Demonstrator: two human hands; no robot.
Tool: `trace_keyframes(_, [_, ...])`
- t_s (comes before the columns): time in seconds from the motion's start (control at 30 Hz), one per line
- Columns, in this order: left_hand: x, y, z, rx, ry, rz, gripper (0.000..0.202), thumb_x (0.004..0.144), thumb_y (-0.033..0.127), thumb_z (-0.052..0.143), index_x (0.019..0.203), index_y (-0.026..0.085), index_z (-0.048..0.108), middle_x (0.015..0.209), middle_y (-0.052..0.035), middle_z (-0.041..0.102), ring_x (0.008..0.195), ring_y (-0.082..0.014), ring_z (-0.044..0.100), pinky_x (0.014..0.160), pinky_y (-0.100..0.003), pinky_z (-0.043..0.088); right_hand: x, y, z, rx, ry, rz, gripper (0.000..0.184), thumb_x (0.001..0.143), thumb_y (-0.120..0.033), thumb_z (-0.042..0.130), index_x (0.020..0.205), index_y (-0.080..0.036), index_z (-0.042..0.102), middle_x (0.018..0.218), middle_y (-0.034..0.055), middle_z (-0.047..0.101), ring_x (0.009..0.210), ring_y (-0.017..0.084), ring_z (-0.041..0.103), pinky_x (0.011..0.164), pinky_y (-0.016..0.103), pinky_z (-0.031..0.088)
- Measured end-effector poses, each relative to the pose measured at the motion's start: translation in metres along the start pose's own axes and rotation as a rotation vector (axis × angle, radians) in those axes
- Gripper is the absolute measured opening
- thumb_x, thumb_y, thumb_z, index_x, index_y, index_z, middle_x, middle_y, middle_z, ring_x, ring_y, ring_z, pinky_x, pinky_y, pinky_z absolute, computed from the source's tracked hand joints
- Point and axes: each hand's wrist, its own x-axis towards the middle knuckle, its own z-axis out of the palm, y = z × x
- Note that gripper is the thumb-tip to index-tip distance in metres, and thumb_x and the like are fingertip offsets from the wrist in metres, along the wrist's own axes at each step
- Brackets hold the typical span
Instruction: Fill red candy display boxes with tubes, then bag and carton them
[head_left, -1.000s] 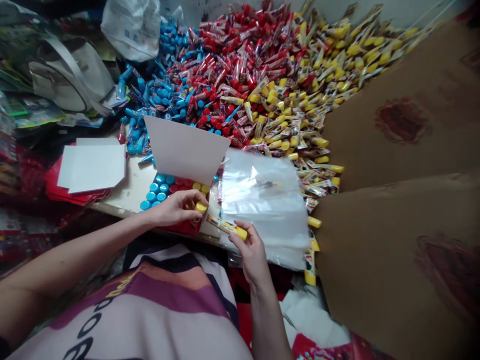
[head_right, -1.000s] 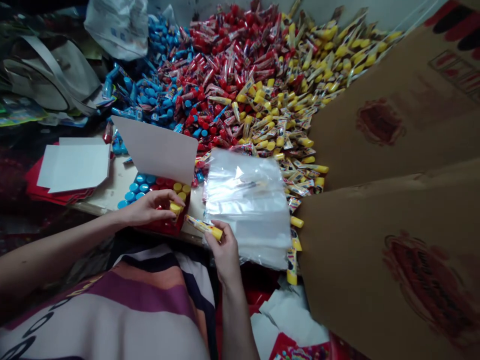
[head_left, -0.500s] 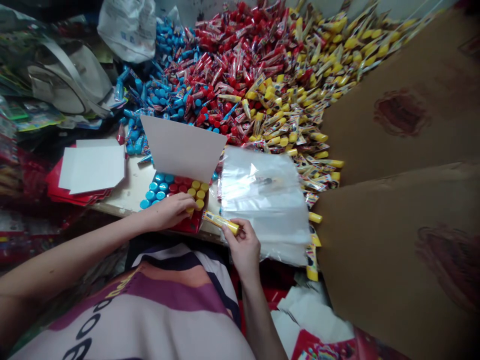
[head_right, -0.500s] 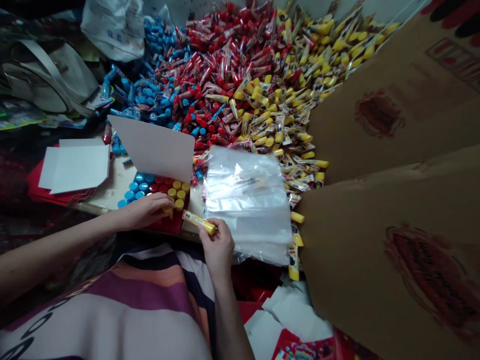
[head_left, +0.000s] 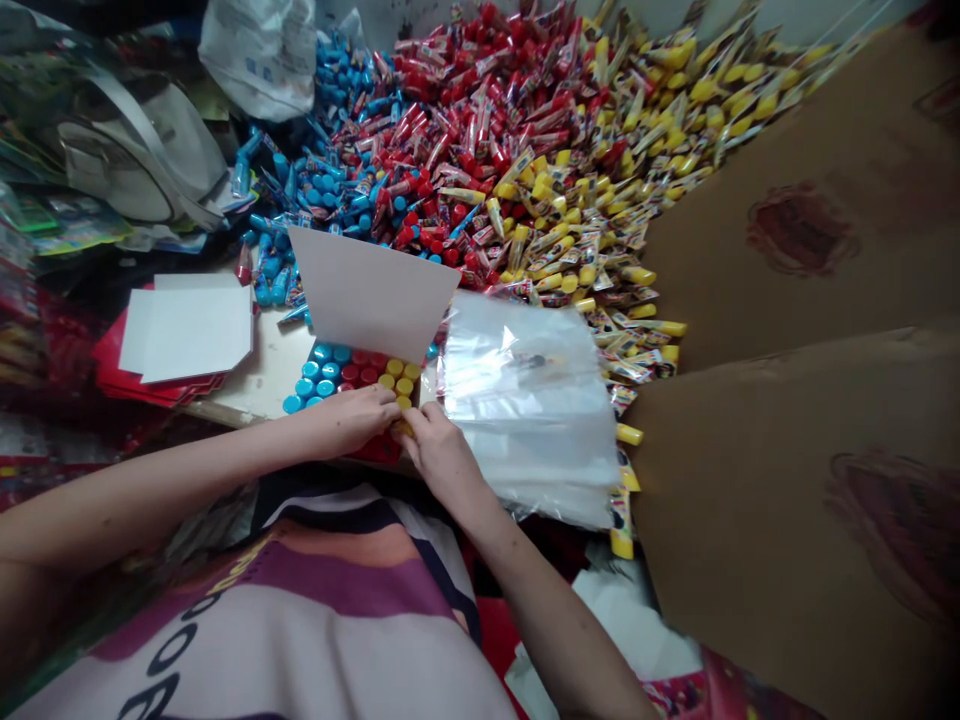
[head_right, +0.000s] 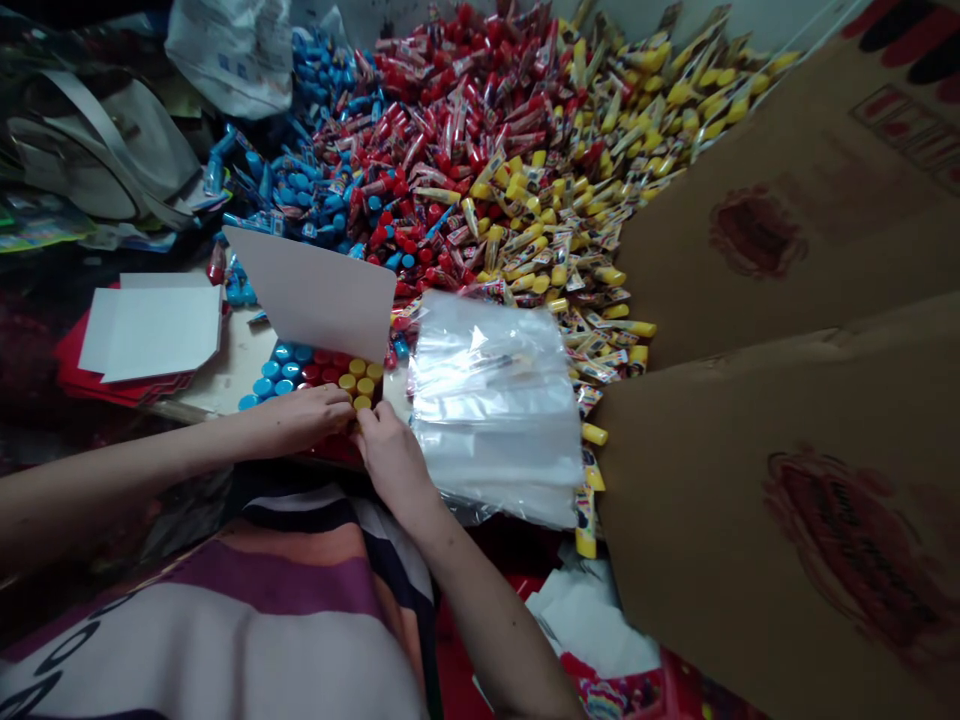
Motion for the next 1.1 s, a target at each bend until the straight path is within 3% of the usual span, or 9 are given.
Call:
trace_keyframes(0.1, [0.002,-0.002,0.004,-0.036,0.003,-0.016,0.014,0.089,0.011,0.048,0.085,0.013,0.061,0.082,-0.0062,0.059,0.073,-0.016,0.054,0.065,-0.026,0.04,0.002,-0.001,-0.006,0.001,0.005,0.007,0.011,0.085,-0.014,0.061,0.096,-0.017,0.062,0.091,0.0055,0.056,0.081,0.019,0.06,0.075,0.03,0.052])
trace_keyframes(0.27, [-0.005,-0.008,0.0,-0.221,0.025,-0.096,0.015,0.081,0.008,0.054,0.09,0.017,0.062,0.087,-0.0034,0.061,0.078,-0.0156,0.057,0.066,-0.024,0.041,-0.01,0.011,-0.021,0.209,0.228,0.039,0.015,0.085,-0.018,0.062,0.1,-0.021,0.064,0.097,0.0058,0.058,0.089,0.019,0.061,0.078,0.029,0.052])
trace_keyframes(0.37, [-0.006,-0.007,-0.003,-0.233,0.013,-0.101,0.017,0.08,0.006,0.054,0.09,0.018,0.062,0.088,-0.0033,0.061,0.08,-0.0161,0.057,0.069,-0.024,0.041,-0.022,0.017,-0.029,0.278,0.296,0.109,0.013,0.086,-0.023,0.061,0.098,-0.022,0.065,0.095,0.005,0.059,0.086,0.018,0.061,0.076,0.029,0.053])
trace_keyframes(0.5, [0.002,-0.005,-0.005,-0.181,-0.033,-0.093,0.016,0.08,0.007,0.052,0.087,0.017,0.062,0.085,-0.0043,0.06,0.077,-0.0168,0.057,0.063,-0.024,0.039,-0.034,0.017,-0.033,0.354,0.292,0.161,0.01,0.088,-0.028,0.058,0.092,-0.021,0.065,0.093,0.005,0.059,0.084,0.017,0.06,0.069,0.026,0.052])
trace_keyframes(0.6, [0.003,-0.008,-0.006,-0.224,-0.036,-0.083,0.017,0.078,0.006,0.052,0.086,0.017,0.062,0.086,-0.004,0.06,0.076,-0.0161,0.056,0.063,-0.024,0.039,-0.039,0.014,-0.034,0.338,0.285,0.16,0.015,0.091,-0.029,0.053,0.085,-0.021,0.064,0.087,0.0039,0.059,0.081,0.016,0.059,0.072,0.027,0.05])
trace_keyframes(0.83, [-0.003,-0.01,-0.005,-0.258,-0.056,-0.048,0.021,0.078,0.004,0.05,0.088,0.018,0.063,0.089,-0.0032,0.061,0.079,-0.0155,0.057,0.067,-0.023,0.042,-0.036,0.016,-0.026,0.26,0.338,0.102,0.016,0.087,-0.023,0.055,0.102,-0.019,0.059,0.098,0.0077,0.062,0.091,0.02,0.06,0.084,0.034,0.051])
trace_keyframes(0.97, [0.0,-0.002,-0.004,-0.052,-0.075,-0.088,0.018,0.085,0.009,0.049,0.085,0.015,0.065,0.09,-0.0072,0.058,0.077,-0.0177,0.054,0.064,-0.026,0.04,-0.032,0.014,-0.017,0.253,0.237,-0.007,0.017,0.087,-0.018,0.055,0.103,-0.02,0.06,0.098,0.0067,0.062,0.093,0.02,0.061,0.085,0.033,0.051])
trace_keyframes(1.1, [-0.003,-0.002,-0.006,-0.008,-0.074,-0.118,0.018,0.088,0.017,0.053,0.082,0.015,0.07,0.097,-0.0094,0.055,0.084,-0.0198,0.053,0.072,-0.029,0.042,-0.021,0.012,-0.01,0.158,0.116,-0.116,0.024,0.091,-0.013,0.051,0.112,-0.02,0.059,0.105,0.0079,0.063,0.099,0.021,0.06,0.089,0.034,0.049])
